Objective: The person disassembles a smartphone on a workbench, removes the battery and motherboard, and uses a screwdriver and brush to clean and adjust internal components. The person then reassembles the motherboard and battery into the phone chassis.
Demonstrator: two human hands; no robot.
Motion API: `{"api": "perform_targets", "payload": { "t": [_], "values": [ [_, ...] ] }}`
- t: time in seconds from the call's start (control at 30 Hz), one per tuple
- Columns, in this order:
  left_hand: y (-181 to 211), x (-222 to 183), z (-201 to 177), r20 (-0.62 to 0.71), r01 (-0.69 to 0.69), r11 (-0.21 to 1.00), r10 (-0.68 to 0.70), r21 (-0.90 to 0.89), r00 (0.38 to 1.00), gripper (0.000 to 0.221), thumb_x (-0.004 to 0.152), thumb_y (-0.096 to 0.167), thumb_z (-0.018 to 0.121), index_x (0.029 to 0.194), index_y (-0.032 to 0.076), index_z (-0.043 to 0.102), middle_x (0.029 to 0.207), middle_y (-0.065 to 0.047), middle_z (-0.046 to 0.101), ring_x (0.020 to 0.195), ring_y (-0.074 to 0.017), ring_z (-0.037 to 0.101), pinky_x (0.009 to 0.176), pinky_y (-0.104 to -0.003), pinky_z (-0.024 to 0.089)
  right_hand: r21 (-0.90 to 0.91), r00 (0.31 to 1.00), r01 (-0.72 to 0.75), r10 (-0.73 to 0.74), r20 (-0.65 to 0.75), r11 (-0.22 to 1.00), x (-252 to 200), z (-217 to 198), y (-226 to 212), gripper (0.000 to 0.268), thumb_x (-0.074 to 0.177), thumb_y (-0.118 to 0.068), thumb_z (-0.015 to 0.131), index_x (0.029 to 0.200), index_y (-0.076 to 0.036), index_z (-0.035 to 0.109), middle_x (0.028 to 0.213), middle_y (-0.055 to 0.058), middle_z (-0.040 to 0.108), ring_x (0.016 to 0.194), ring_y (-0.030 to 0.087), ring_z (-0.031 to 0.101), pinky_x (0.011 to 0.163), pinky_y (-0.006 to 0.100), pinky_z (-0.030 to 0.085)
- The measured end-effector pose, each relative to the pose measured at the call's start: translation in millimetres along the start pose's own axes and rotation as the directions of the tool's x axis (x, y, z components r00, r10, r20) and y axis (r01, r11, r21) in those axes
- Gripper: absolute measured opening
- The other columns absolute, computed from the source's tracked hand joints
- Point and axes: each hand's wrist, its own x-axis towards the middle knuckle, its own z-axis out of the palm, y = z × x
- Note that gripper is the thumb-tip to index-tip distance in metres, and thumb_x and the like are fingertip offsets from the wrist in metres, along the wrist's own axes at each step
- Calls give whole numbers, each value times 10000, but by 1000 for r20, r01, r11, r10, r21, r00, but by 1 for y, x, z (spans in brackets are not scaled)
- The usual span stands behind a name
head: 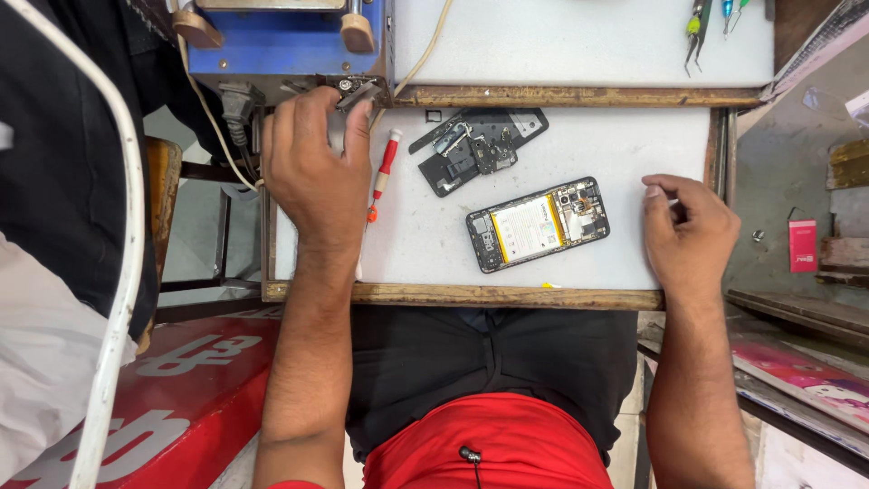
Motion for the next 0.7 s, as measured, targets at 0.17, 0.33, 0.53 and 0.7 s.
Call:
{"api": "perform_targets", "payload": {
  "t": [0.17,0.33,0.53,0.7],
  "values": [
    [-1,1,6,18,-8,998,7,69,1000,218,992,181,861,1062,71,686,1041,-32,685,953,-225,640,802,-376,533,72,1000,-14,14,5,997,-8,5,15,77,1079,-61,712,1116,-36,775,816,69,689,689,95,583,663,258,451],
    [-14,1,-10,75,7,1000,-9,21,997,206,1050,170,849,1056,70,669,1048,-34,670,990,-230,647,823,-383,524,14,1000,18,-18,13,1000,-2,5,14,83,1067,-59,712,1107,-42,783,816,74,693,678,107,610,664,272,470],
    [-3,0,6,-6,-53,995,54,80,999,275,951,236,882,1030,73,675,1002,-37,663,923,-234,633,766,-387,520,5,999,29,-29,18,1000,-3,7,13,81,1068,-66,720,1110,-45,786,812,75,692,681,114,609,665,280,468],
    [-6,-4,11,14,-25,997,25,67,1000,206,975,161,860,1019,86,674,984,-22,664,909,-215,639,765,-380,518,34,1000,16,-16,2,999,-5,5,14,86,1064,-69,716,1110,-49,786,797,71,682,660,109,600,668,279,462]
  ]
}}
